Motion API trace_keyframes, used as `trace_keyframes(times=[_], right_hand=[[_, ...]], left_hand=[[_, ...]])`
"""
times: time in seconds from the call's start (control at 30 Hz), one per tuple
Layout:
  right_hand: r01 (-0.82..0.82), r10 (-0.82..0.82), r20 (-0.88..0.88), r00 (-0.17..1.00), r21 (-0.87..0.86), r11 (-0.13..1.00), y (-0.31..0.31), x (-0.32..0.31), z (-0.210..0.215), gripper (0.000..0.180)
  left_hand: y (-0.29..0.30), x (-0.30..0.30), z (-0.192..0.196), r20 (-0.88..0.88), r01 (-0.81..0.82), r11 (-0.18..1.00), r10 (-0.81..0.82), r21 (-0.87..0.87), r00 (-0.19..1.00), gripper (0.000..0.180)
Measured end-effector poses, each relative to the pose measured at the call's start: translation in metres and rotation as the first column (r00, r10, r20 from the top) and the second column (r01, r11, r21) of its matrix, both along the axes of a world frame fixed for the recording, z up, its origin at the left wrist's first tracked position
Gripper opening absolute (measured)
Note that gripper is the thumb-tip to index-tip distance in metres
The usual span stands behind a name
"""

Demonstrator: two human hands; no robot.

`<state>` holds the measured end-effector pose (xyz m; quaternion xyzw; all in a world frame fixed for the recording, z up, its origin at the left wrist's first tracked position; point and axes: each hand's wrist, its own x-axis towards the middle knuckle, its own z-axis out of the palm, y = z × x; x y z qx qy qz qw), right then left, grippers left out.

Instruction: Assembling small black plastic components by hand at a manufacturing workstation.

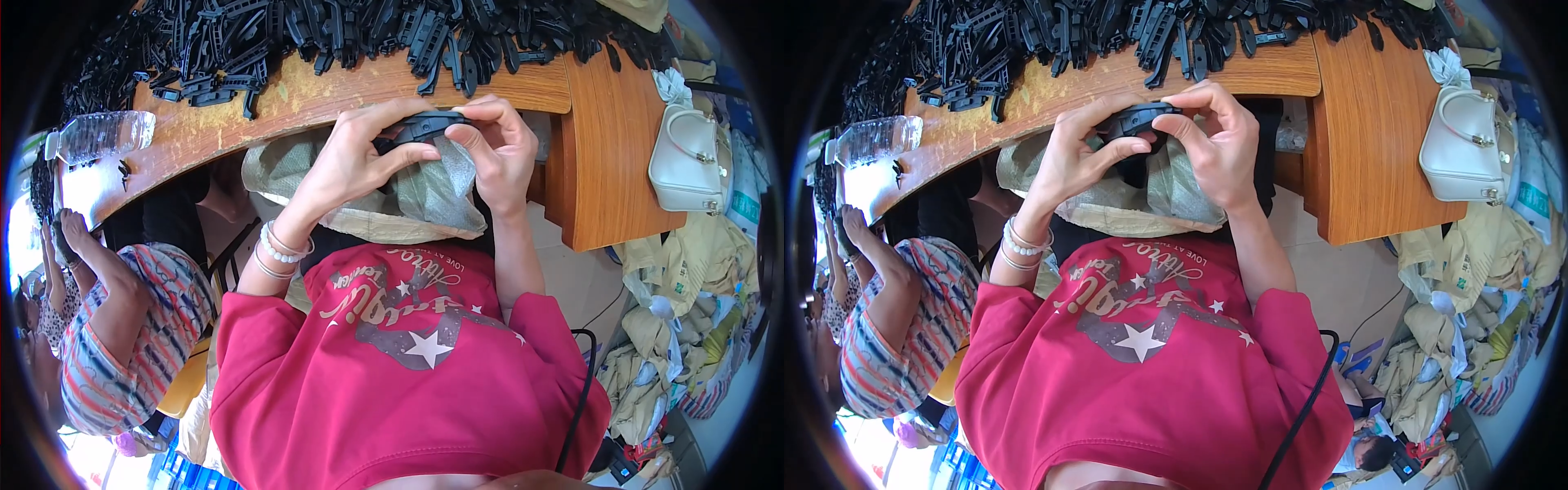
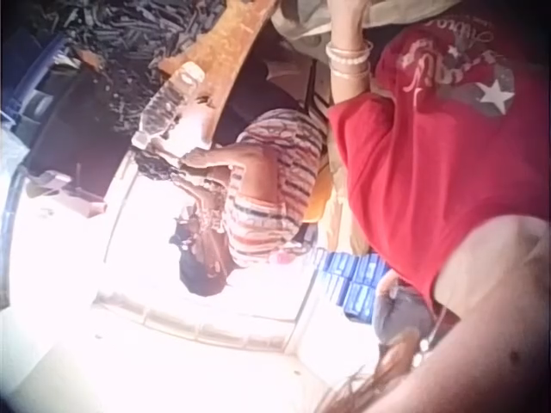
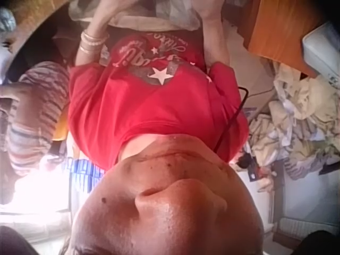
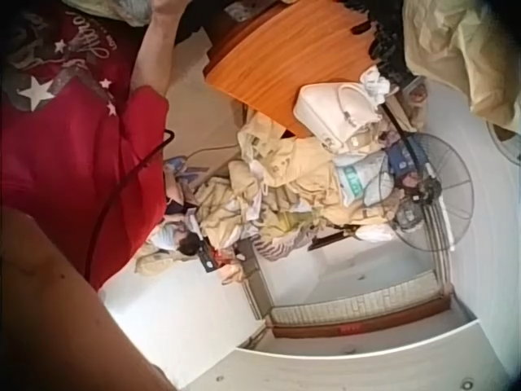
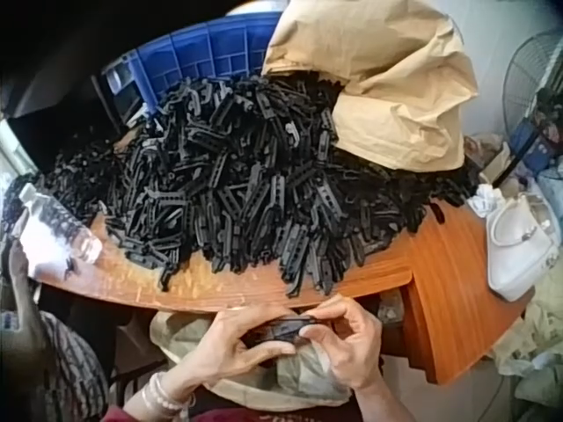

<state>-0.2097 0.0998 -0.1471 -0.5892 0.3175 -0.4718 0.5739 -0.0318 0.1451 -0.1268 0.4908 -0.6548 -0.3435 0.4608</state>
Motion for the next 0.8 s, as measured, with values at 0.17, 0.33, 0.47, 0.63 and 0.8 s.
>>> trace_keyframes(times=[0.17,0.33,0.47,0.63,0.8], right_hand=[[-0.085,0.077,-0.121,0.99,-0.062,0.994,-0.017,-0.02,-0.001,0.015],[0.195,-0.646,-0.453,0.614,-0.707,0.68,-0.071,-0.048,-0.009,0.015],[0.066,-0.696,-0.576,0.428,-0.748,0.66,-0.085,-0.045,-0.011,0.02],[-0.082,-0.659,-0.653,0.374,-0.731,0.678,-0.091,-0.05,-0.003,0.021],[-0.037,-0.631,-0.641,0.437,-0.714,0.699,-0.09,-0.047,-0.007,0.021]], left_hand=[[0.0,0.022,0.01,0.21,0.111,0.959,-0.168,0.26,0.963,0.04],[-0.033,0.011,0.007,0.377,-0.092,0.988,0.132,-0.122,0.917,0.031],[-0.072,-0.008,-0.015,0.652,-0.216,0.909,0.408,-0.358,0.638,0.025],[-0.076,-0.017,-0.011,0.682,-0.281,0.911,0.413,-0.303,0.604,0.022],[-0.08,-0.01,-0.017,0.464,-0.292,0.861,0.478,-0.417,0.746,0.016]])
